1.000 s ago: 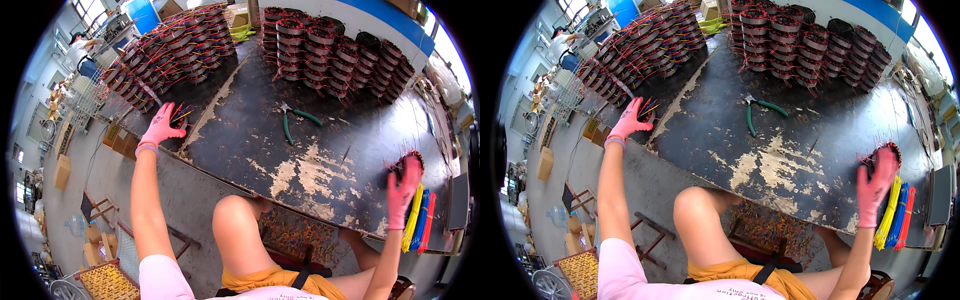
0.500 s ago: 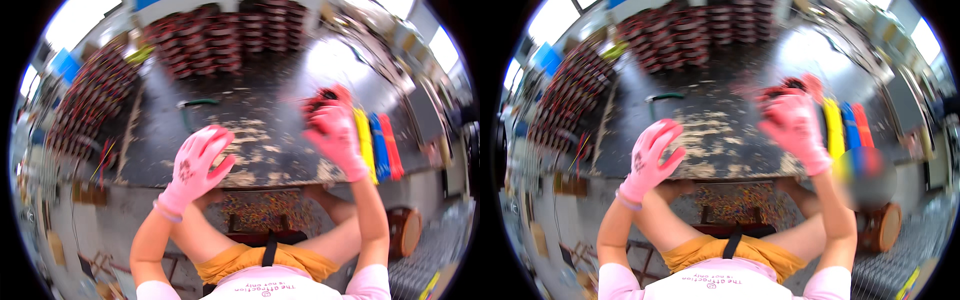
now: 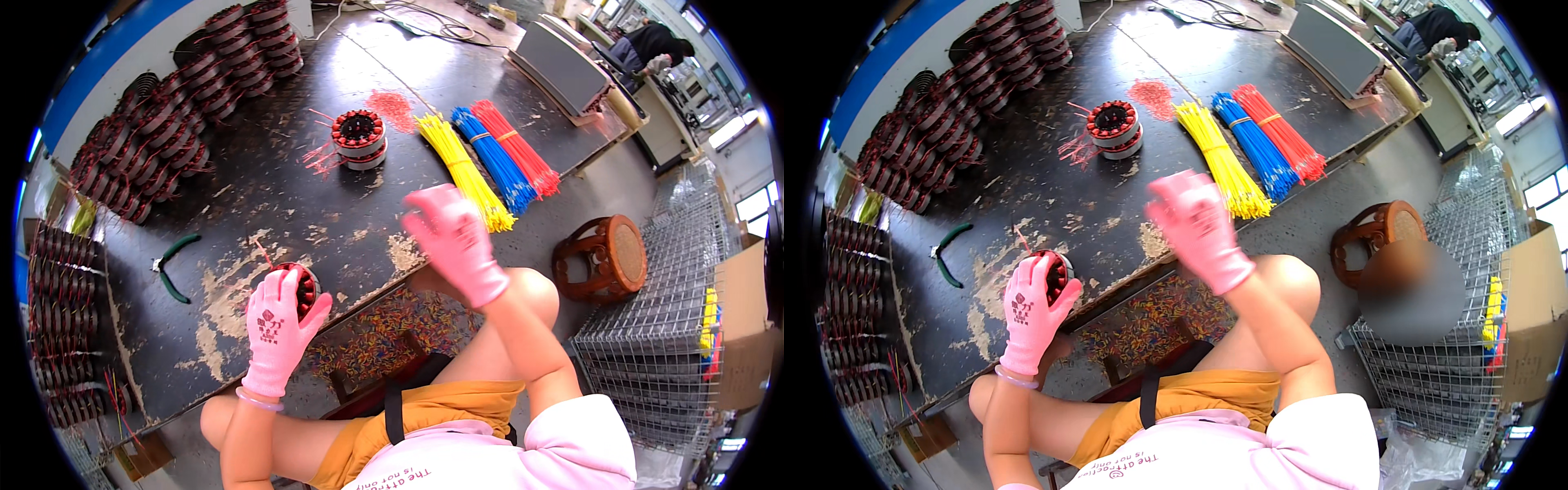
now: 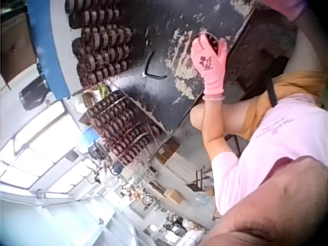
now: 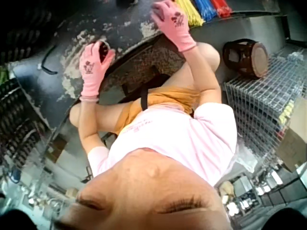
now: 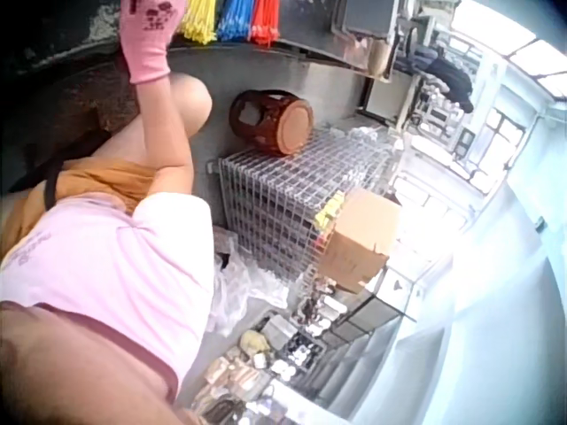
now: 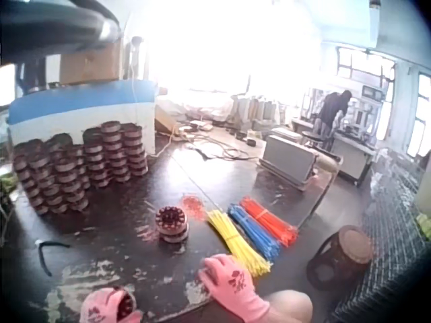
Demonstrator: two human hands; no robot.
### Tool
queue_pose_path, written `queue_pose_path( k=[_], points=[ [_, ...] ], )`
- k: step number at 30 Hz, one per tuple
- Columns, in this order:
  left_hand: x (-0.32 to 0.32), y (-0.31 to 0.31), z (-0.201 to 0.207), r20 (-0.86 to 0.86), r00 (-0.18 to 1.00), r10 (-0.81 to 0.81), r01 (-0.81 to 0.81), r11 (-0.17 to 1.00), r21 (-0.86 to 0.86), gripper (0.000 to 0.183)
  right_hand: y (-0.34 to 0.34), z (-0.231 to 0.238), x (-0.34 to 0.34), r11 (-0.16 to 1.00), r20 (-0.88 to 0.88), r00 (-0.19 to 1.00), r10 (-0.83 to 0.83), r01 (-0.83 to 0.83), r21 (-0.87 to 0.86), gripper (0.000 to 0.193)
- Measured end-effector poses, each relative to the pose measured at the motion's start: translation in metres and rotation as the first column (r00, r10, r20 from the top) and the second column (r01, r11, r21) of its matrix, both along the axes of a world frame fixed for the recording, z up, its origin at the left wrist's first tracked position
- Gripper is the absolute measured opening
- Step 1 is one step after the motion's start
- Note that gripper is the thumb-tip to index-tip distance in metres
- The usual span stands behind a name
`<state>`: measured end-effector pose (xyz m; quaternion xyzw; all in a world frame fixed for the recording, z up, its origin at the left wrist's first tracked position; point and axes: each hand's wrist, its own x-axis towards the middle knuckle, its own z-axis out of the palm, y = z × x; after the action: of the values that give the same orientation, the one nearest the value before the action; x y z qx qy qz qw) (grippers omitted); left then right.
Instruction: The person wires motor stators by hand, picking up colored ties, threading them through the stator coil, and trimming the ends using a pair of pliers.
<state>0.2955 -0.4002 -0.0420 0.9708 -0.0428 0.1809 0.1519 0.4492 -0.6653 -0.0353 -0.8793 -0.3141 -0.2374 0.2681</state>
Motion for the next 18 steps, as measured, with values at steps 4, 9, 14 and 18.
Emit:
queue_pose_path(
  k=[4, 9, 14, 18],
  points=[
    [-0.003, -0.004, -0.004, -0.037, 0.999, 0.004, -0.003, 1.000, 0.016, 0.045, -0.097, 0.007, 0.032, 0.808, -0.264, 0.780, -0.567, 0.464, -0.364, 0.039],
    [-0.009, 0.003, 0.005, -0.086, 0.993, -0.081, 0.083, 0.996, 0.020, 0.040, -0.119, 0.005, 0.032, 0.828, -0.417, 0.722, -0.552, 0.419, -0.372, 0.029],
    [-0.012, 0.002, 0.006, -0.084, 0.994, -0.063, 0.063, 0.998, 0.003, 0.041, -0.121, 0.012, 0.032, 0.788, -0.331, 0.727, -0.602, 0.472, -0.396, 0.025],
    [-0.011, -0.007, 0.000, -0.026, 0.999, -0.038, 0.037, 0.999, -0.017, 0.041, -0.139, 0.032, 0.008, 0.877, -0.516, 0.720, -0.465, 0.455, -0.155, 0.021]
  ],
)
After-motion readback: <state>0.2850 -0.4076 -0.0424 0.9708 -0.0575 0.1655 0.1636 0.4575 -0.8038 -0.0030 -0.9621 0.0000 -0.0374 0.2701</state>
